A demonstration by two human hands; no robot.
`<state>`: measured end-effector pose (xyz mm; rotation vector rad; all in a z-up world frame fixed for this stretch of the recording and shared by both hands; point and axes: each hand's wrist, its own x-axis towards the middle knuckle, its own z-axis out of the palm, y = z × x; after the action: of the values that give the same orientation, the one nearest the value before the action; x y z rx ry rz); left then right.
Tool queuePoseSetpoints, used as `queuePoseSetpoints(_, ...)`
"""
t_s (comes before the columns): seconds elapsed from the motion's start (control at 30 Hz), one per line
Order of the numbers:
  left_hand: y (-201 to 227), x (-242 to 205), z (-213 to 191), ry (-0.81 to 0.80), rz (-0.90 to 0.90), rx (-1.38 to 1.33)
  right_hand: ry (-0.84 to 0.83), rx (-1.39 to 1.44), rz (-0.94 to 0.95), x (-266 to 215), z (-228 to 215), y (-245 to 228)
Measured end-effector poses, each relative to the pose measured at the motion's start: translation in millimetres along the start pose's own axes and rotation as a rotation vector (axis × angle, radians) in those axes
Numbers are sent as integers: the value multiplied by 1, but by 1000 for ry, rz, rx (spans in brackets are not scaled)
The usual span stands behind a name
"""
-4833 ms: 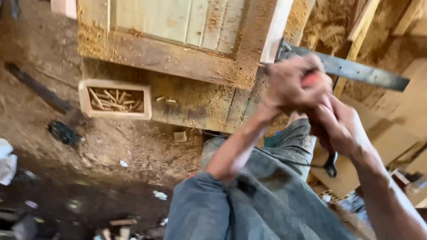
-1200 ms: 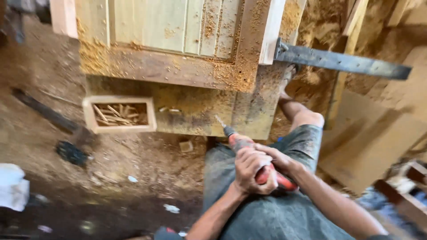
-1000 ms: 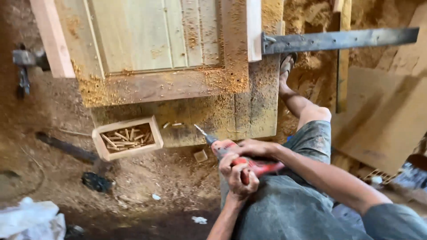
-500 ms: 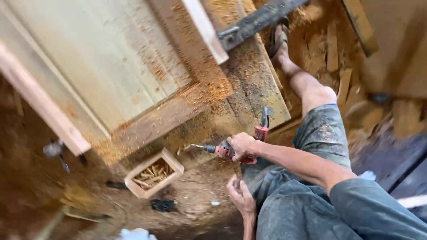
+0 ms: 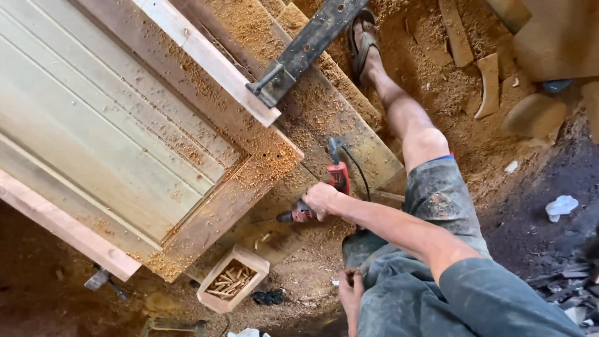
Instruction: The person uses a hammer to tap wooden dowels into pre-drilled holes on a large wooden door panel. They then use a power drill to drive screws into the frame. The person repeatedly selects dowels from a small wooden box and hammers them into place along the door's edge.
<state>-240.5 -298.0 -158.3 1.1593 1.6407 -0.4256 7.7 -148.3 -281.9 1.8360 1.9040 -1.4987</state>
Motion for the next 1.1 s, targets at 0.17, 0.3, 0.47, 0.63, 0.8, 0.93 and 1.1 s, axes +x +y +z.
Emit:
queuePoseSetpoints(0.17,-36,17,24,35,188,-220,29,-2,25,-8,-11,-1)
queuePoseSetpoints(0.3,-14,10,5,240,88,-407,40,-56,-86,-20,-16,-9)
queuePoseSetpoints(0.47,-35,34,-31,459,-42,-595,-124,-146,195,-21,-35,-29)
queuePoseSetpoints(0.63,-51,67,-118,799,45,-752,-148,-185,214,-33,-39,-49)
queuePoseSetpoints(0.8,-88,124,-209,1078,101,-723,6,-206,149,-43,-23,-48)
queuePoseSetpoints(0.93,-119,165,-266,1034,82,-657,518,-137,-261,-87,-8,-87)
queuePoseSetpoints(1.1,-126,221,-294,1079,108,-405,699,90,-168,-138,39,-124)
